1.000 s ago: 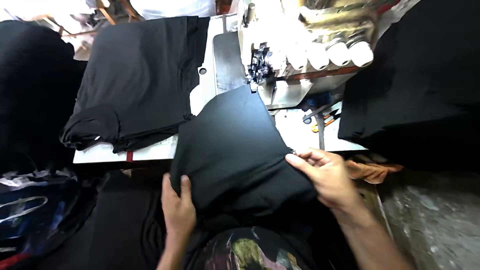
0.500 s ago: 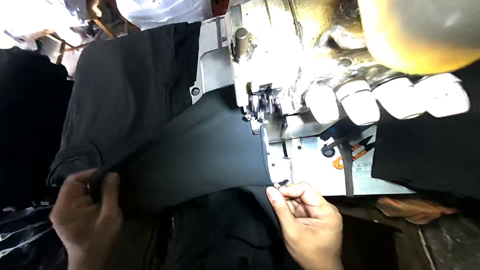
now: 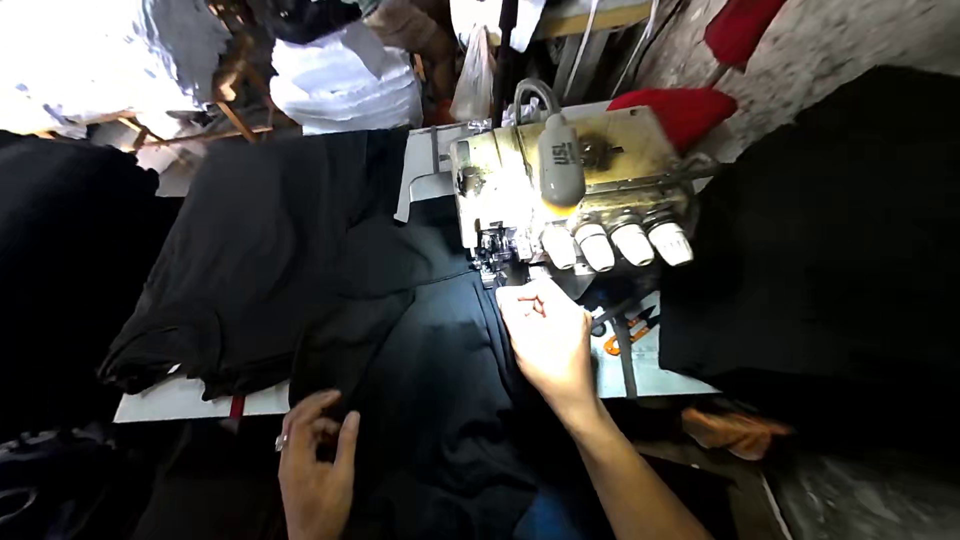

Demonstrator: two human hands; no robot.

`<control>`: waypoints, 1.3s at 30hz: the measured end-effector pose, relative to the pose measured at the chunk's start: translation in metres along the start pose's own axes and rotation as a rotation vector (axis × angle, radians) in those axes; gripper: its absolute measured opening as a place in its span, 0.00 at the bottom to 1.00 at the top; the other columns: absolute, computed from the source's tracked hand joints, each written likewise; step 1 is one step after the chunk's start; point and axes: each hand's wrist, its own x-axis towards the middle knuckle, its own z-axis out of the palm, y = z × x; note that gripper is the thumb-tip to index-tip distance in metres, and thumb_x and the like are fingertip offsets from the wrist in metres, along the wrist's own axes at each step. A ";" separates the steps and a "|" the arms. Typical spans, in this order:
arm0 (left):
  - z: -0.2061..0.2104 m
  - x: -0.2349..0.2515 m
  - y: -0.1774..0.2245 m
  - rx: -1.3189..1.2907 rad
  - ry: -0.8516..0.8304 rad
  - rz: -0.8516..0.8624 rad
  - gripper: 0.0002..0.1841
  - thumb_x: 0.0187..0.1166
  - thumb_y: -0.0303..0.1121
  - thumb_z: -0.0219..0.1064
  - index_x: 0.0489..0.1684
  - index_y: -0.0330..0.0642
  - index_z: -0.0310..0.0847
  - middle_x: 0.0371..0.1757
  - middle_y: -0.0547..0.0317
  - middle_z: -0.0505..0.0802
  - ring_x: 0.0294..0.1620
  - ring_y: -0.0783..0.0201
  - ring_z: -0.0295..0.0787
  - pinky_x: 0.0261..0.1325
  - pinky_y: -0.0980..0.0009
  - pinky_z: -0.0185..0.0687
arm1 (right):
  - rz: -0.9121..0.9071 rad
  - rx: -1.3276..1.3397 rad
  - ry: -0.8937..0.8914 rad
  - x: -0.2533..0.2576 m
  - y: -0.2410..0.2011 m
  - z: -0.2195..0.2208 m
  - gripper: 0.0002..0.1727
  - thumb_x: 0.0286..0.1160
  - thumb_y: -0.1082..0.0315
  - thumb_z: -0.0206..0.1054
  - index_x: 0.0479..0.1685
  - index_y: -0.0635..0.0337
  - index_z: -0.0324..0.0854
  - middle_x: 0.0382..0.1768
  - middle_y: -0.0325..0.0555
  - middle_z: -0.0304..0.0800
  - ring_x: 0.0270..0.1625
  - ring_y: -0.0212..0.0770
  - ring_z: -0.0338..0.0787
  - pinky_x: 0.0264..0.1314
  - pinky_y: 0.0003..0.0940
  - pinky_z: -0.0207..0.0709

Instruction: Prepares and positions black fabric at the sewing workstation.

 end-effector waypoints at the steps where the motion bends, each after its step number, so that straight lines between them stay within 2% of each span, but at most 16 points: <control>1: -0.005 -0.024 -0.012 0.008 -0.021 -0.145 0.32 0.75 0.48 0.74 0.70 0.32 0.73 0.64 0.46 0.84 0.32 0.79 0.81 0.33 0.82 0.79 | -0.001 0.032 -0.014 -0.002 0.001 -0.004 0.05 0.71 0.65 0.72 0.32 0.56 0.88 0.24 0.31 0.88 0.24 0.16 0.82 0.29 0.14 0.76; 4: -0.009 -0.060 -0.041 0.047 -0.173 -0.510 0.59 0.55 0.54 0.85 0.87 0.29 0.57 0.72 0.30 0.80 0.45 0.51 0.89 0.48 0.51 0.87 | 0.054 0.113 -0.231 -0.017 0.006 -0.030 0.15 0.67 0.60 0.79 0.47 0.58 0.88 0.29 0.30 0.90 0.24 0.19 0.81 0.28 0.16 0.78; 5: -0.006 -0.065 -0.050 0.015 -0.226 -0.591 0.57 0.57 0.50 0.86 0.88 0.30 0.57 0.76 0.29 0.79 0.64 0.41 0.86 0.69 0.41 0.81 | 0.114 0.103 -0.372 -0.023 0.010 -0.041 0.20 0.65 0.58 0.81 0.52 0.58 0.86 0.30 0.30 0.89 0.26 0.21 0.83 0.31 0.19 0.81; 7: -0.014 -0.065 -0.062 -0.006 -0.275 -0.650 0.34 0.68 0.42 0.82 0.71 0.31 0.78 0.64 0.35 0.89 0.67 0.43 0.86 0.73 0.41 0.77 | 0.250 0.088 -0.640 -0.029 0.013 -0.064 0.21 0.63 0.59 0.82 0.52 0.58 0.86 0.34 0.33 0.93 0.35 0.25 0.91 0.43 0.25 0.88; 10: -0.116 -0.028 -0.032 0.076 -0.309 -0.454 0.14 0.70 0.34 0.78 0.50 0.40 0.90 0.48 0.52 0.94 0.51 0.58 0.92 0.59 0.48 0.87 | 0.322 0.208 -0.742 -0.022 -0.007 -0.093 0.09 0.61 0.63 0.81 0.38 0.52 0.90 0.29 0.32 0.94 0.31 0.25 0.91 0.36 0.23 0.87; 14: -0.253 0.086 0.006 0.390 -0.141 0.269 0.16 0.77 0.45 0.70 0.52 0.44 0.86 0.44 0.59 0.91 0.41 0.71 0.88 0.42 0.66 0.86 | 0.361 0.414 -0.793 -0.008 -0.032 -0.100 0.09 0.58 0.69 0.78 0.37 0.48 0.91 0.29 0.32 0.96 0.30 0.24 0.93 0.33 0.20 0.87; 16: -0.237 0.173 0.025 0.659 0.139 0.509 0.17 0.81 0.46 0.64 0.50 0.40 0.86 0.42 0.46 0.92 0.42 0.51 0.91 0.38 0.48 0.84 | 0.373 0.481 -0.827 -0.021 -0.037 -0.081 0.12 0.58 0.68 0.79 0.43 0.49 0.91 0.35 0.33 0.98 0.34 0.26 0.94 0.38 0.21 0.89; 18: -0.165 0.246 0.079 0.638 0.215 0.132 0.16 0.73 0.32 0.68 0.55 0.35 0.86 0.56 0.31 0.90 0.60 0.31 0.86 0.60 0.31 0.74 | 0.533 0.493 -0.748 -0.050 -0.040 -0.057 0.15 0.59 0.71 0.78 0.48 0.54 0.88 0.36 0.36 0.98 0.36 0.28 0.95 0.40 0.23 0.90; 21: -0.038 0.301 0.003 0.367 -0.004 0.283 0.39 0.73 0.32 0.70 0.90 0.44 0.63 0.92 0.34 0.59 0.87 0.37 0.64 0.82 0.38 0.69 | 0.682 0.508 -0.559 -0.092 -0.022 -0.030 0.16 0.61 0.70 0.76 0.51 0.60 0.86 0.37 0.39 0.97 0.36 0.32 0.95 0.40 0.27 0.90; 24: 0.045 0.237 -0.073 0.481 -0.408 0.226 0.36 0.90 0.54 0.51 0.97 0.53 0.48 0.97 0.47 0.47 0.96 0.42 0.43 0.89 0.26 0.37 | 0.581 0.502 -0.402 -0.126 -0.005 -0.018 0.14 0.53 0.77 0.79 0.40 0.58 0.87 0.31 0.35 0.94 0.31 0.28 0.92 0.38 0.25 0.89; 27: 0.000 0.172 -0.048 0.321 -0.711 0.177 0.29 0.89 0.52 0.58 0.85 0.49 0.72 0.88 0.57 0.73 0.91 0.56 0.62 0.91 0.41 0.52 | 0.529 0.412 -0.385 -0.139 -0.007 -0.025 0.13 0.56 0.83 0.77 0.40 0.60 0.88 0.30 0.31 0.95 0.32 0.24 0.92 0.40 0.21 0.89; 29: -0.061 0.155 -0.045 0.106 -0.574 0.092 0.15 0.85 0.43 0.65 0.55 0.45 0.93 0.57 0.58 0.96 0.62 0.62 0.93 0.69 0.51 0.86 | 0.508 0.381 -0.420 -0.137 -0.004 -0.027 0.09 0.62 0.81 0.75 0.39 0.60 0.88 0.29 0.31 0.94 0.31 0.23 0.91 0.40 0.21 0.88; 30: -0.090 0.159 -0.056 0.082 -0.395 0.020 0.14 0.85 0.40 0.65 0.49 0.41 0.93 0.48 0.55 0.97 0.51 0.60 0.95 0.60 0.50 0.90 | 0.484 0.381 -0.443 -0.135 0.000 -0.027 0.07 0.65 0.80 0.74 0.39 0.60 0.88 0.30 0.31 0.94 0.33 0.23 0.91 0.41 0.21 0.88; 33: -0.148 0.191 -0.105 0.230 0.022 -0.346 0.31 0.90 0.57 0.52 0.67 0.37 0.83 0.58 0.37 0.92 0.61 0.40 0.90 0.67 0.36 0.78 | 0.359 0.432 -0.586 -0.141 0.013 -0.022 0.12 0.76 0.73 0.68 0.56 0.63 0.83 0.46 0.34 0.95 0.50 0.26 0.93 0.58 0.23 0.88; 37: -0.122 0.223 -0.116 0.451 -0.231 -0.591 0.56 0.74 0.81 0.44 0.72 0.30 0.80 0.82 0.23 0.72 0.89 0.22 0.52 0.79 0.14 0.34 | 0.295 0.491 -0.683 -0.148 0.012 -0.003 0.20 0.80 0.68 0.67 0.68 0.67 0.77 0.56 0.40 0.93 0.60 0.30 0.92 0.67 0.28 0.87; 39: -0.095 0.231 -0.094 0.483 -0.397 -0.524 0.51 0.70 0.75 0.63 0.70 0.29 0.80 0.77 0.22 0.76 0.84 0.22 0.61 0.76 0.14 0.45 | 0.326 0.545 -0.661 -0.136 -0.011 -0.011 0.17 0.80 0.70 0.68 0.63 0.66 0.78 0.50 0.41 0.94 0.53 0.32 0.94 0.61 0.30 0.89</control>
